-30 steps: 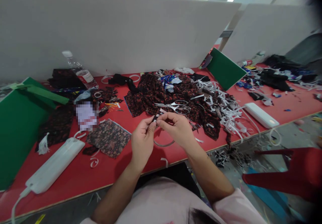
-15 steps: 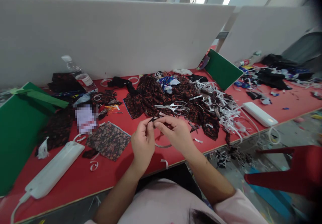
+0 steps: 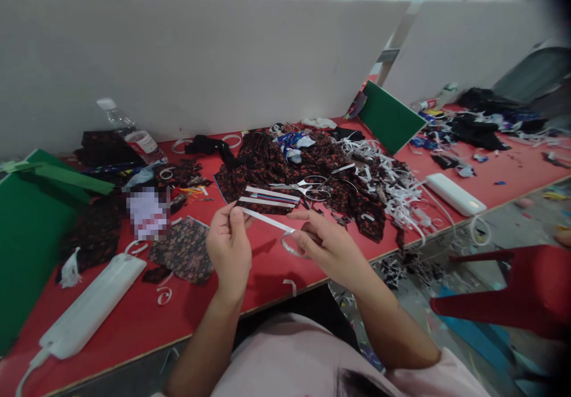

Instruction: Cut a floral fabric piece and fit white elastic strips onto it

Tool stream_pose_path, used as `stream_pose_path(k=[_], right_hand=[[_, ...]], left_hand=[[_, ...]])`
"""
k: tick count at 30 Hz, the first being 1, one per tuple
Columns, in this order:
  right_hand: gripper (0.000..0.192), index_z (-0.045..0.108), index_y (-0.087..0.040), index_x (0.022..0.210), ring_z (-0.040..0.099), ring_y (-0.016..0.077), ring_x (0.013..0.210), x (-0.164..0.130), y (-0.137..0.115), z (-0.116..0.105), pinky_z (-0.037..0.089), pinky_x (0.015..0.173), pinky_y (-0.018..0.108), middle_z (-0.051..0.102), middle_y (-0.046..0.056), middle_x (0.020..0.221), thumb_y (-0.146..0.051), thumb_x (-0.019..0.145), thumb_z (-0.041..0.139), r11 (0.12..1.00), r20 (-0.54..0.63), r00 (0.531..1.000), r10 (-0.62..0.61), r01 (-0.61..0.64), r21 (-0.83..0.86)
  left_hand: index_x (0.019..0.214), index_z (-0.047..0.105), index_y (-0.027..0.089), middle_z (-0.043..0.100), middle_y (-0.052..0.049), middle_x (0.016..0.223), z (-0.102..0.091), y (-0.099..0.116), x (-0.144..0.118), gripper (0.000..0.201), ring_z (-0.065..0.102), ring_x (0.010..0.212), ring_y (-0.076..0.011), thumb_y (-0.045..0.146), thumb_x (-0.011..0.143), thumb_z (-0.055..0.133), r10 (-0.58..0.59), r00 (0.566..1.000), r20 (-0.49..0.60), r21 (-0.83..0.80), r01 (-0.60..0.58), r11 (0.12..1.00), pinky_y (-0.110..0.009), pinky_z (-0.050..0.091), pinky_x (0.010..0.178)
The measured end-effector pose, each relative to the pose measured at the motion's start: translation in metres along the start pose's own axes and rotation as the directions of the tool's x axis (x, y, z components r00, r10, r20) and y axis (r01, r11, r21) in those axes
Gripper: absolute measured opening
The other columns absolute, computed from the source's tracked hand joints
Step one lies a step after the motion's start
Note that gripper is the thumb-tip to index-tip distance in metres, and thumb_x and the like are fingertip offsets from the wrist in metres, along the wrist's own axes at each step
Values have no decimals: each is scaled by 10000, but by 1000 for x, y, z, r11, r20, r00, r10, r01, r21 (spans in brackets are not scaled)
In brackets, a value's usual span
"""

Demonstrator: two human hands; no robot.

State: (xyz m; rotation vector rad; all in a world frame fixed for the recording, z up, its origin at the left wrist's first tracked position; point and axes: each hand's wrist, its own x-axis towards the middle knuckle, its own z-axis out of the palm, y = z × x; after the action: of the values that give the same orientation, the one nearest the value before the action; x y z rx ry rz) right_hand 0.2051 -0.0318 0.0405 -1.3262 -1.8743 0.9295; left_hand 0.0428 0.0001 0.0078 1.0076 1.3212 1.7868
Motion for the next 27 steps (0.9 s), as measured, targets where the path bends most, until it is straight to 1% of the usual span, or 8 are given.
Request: stream_pose_path(k=[3,6,11,15,19,23,27], right_hand=[[178,474,-209,1034,547,122,592,-3,4,-3,405,591,229,576,-22,653,-306,892,427,999,-71,997,7,-10,-32],[134,453,-208,970,565,130,617,-4,12,-5,411,602,234,591,-7,681,-308,881,442,999,-136,991,17,-22,-36],[150,472,-206,927,570,125,620,6,28,-10,406,610,234,601,-14,683,-343,867,467,998,-187,982,43,-49,-30],[221,536,-204,905,535,114,587,13,34,-13,373,559,217,584,-16,678,-413,849,490,998,-190,981,38,-48,-46],[238,589,-203,888,455,96,530,17,35,-13,307,504,203,533,-29,612,-421,839,507,998,-192,981,21,-33,-60],[234,615,-197,848,347,86,484,19,34,-14,233,467,209,428,-48,536,-404,838,508,998,-186,983,1,-13,-66],[194,617,-187,813,300,77,482,20,32,-17,203,463,212,369,-55,526,-341,839,503,999,-164,986,-20,15,-33]], left_hand=[[896,575,161,689,-45,857,0,2,3,211,675,789,-155,353,822,528,-19,999,-34,-93,16,996,-348,531,812],[852,560,157,688,-33,818,-1,4,6,175,676,777,-150,327,814,538,-24,997,-73,-145,13,989,-346,533,801],[836,555,167,682,-22,812,-2,7,5,150,673,781,-143,312,799,552,-62,997,-55,-191,51,980,-354,529,806],[820,557,178,682,-10,791,-1,9,4,122,672,762,-133,298,792,557,-106,993,-55,-204,93,975,-341,529,804],[813,566,182,680,1,766,-2,11,3,86,669,722,-117,263,782,569,-134,989,-54,-233,118,965,-315,538,775],[809,574,183,676,6,750,-3,11,3,74,667,725,-113,248,776,581,-138,989,-44,-258,123,958,-301,542,763],[797,573,180,674,5,748,-5,11,3,110,664,738,-115,290,783,575,-138,990,-26,-264,126,956,-307,540,769]])
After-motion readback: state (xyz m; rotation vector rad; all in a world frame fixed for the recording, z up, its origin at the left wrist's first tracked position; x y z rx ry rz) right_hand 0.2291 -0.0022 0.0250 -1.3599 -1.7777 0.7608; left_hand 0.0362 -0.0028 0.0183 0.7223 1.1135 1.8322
